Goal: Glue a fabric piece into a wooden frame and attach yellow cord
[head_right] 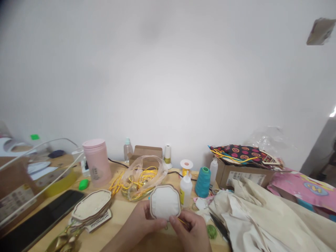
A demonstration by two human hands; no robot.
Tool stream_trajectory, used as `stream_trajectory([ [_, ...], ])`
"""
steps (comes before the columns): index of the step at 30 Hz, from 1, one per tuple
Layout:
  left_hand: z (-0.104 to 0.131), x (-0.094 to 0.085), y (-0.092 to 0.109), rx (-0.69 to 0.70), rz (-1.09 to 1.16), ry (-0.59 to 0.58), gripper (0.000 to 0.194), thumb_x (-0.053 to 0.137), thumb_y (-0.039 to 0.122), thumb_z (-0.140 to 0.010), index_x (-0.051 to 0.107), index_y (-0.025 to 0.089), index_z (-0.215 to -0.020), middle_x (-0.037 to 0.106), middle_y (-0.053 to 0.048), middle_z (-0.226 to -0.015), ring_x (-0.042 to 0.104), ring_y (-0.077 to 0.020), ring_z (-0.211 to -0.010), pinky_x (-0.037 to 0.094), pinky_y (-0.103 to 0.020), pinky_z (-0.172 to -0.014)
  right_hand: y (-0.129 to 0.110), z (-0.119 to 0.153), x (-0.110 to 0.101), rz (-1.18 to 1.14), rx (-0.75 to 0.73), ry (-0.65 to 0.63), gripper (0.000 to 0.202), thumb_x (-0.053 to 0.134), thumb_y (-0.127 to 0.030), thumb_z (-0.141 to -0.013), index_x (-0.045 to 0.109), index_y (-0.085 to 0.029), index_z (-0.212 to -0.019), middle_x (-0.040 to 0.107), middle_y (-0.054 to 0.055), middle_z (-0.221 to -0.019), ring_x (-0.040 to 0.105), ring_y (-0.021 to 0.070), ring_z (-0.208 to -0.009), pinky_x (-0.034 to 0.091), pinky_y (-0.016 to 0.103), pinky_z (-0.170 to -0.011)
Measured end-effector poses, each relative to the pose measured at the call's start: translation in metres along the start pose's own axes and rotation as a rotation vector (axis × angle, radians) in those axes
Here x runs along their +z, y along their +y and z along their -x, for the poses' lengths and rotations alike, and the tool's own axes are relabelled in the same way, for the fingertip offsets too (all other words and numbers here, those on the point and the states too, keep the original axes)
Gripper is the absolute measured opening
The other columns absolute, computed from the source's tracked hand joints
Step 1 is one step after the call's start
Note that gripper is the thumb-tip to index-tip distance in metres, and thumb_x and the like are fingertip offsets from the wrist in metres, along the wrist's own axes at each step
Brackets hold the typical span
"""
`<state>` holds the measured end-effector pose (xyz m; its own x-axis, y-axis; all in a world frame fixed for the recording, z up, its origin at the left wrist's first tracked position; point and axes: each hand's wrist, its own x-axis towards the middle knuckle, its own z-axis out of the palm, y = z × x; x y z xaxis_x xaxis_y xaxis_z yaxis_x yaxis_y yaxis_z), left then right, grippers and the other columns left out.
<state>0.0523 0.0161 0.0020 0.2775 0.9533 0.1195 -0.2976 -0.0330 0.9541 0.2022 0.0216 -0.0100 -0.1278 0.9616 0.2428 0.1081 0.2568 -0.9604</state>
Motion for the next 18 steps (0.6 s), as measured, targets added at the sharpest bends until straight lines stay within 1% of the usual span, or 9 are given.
stream_trajectory([
  [4, 0.000, 0.000, 0.001, 0.016, -0.013, 0.000, 0.037, 0.070, 0.013, -0.056, 0.063, 0.011, -0.092, 0.068, -0.006, -0.080, 0.059, -0.0191, -0.078, 0.043, -0.028, -0.072, 0.005, -0.002, -0.002, 0.017, -0.018, -0.018, 0.030, 0.059, -0.042, -0.063, 0.067, -0.014, -0.057, 0.059, 0.002, -0.055, 0.054, 0.0178, -0.060, 0.042, 0.023, -0.056],
  [8, 0.001, 0.002, 0.002, 0.016, 0.015, -0.024, 0.038, 0.069, 0.015, -0.058, 0.062, 0.011, -0.095, 0.068, -0.007, -0.083, 0.059, -0.0204, -0.081, 0.042, -0.030, -0.076, 0.001, -0.002, -0.003, 0.049, 0.006, -0.054, 0.031, 0.061, -0.042, -0.062, 0.065, -0.013, -0.050, 0.059, 0.003, -0.054, 0.054, 0.0179, -0.058, 0.044, 0.023, -0.056],
  [10, 0.000, 0.003, 0.002, 0.013, 0.017, -0.030, 0.039, 0.070, 0.015, -0.057, 0.062, 0.012, -0.095, 0.068, -0.006, -0.083, 0.059, -0.0203, -0.081, 0.042, -0.030, -0.075, -0.003, -0.001, -0.002, -0.013, 0.032, -0.047, 0.031, 0.062, -0.043, -0.060, 0.066, -0.014, -0.052, 0.060, 0.003, -0.055, 0.055, 0.0184, -0.058, 0.045, 0.024, -0.055],
  [14, 0.000, 0.002, 0.000, -0.005, -0.024, -0.027, 0.038, 0.070, 0.015, -0.056, 0.063, 0.012, -0.093, 0.068, -0.005, -0.083, 0.059, -0.0193, -0.078, 0.044, -0.026, -0.070, -0.007, -0.001, -0.001, -0.232, 0.082, 0.003, 0.031, 0.064, -0.045, -0.057, 0.067, -0.014, -0.061, 0.061, 0.003, -0.057, 0.057, 0.0196, -0.063, 0.046, 0.025, -0.060],
  [16, 0.000, 0.001, 0.000, -0.003, -0.039, -0.032, 0.039, 0.070, 0.014, -0.055, 0.063, 0.013, -0.094, 0.068, -0.005, -0.083, 0.059, -0.0188, -0.078, 0.044, -0.025, -0.069, -0.008, -0.002, -0.003, -0.226, 0.097, 0.012, 0.030, 0.063, -0.044, -0.059, 0.066, -0.014, -0.060, 0.061, 0.003, -0.057, 0.056, 0.0180, -0.061, 0.045, 0.023, -0.058],
  [18, 0.000, 0.001, 0.000, -0.004, -0.052, -0.033, 0.042, 0.070, 0.012, -0.055, 0.062, 0.013, -0.097, 0.068, -0.004, -0.083, 0.058, -0.0182, -0.079, 0.043, -0.025, -0.070, -0.007, -0.003, -0.007, -0.167, 0.103, 0.016, 0.030, 0.062, -0.043, -0.060, 0.064, -0.013, -0.057, 0.059, 0.002, -0.056, 0.053, 0.0156, -0.057, 0.043, 0.020, -0.053],
])
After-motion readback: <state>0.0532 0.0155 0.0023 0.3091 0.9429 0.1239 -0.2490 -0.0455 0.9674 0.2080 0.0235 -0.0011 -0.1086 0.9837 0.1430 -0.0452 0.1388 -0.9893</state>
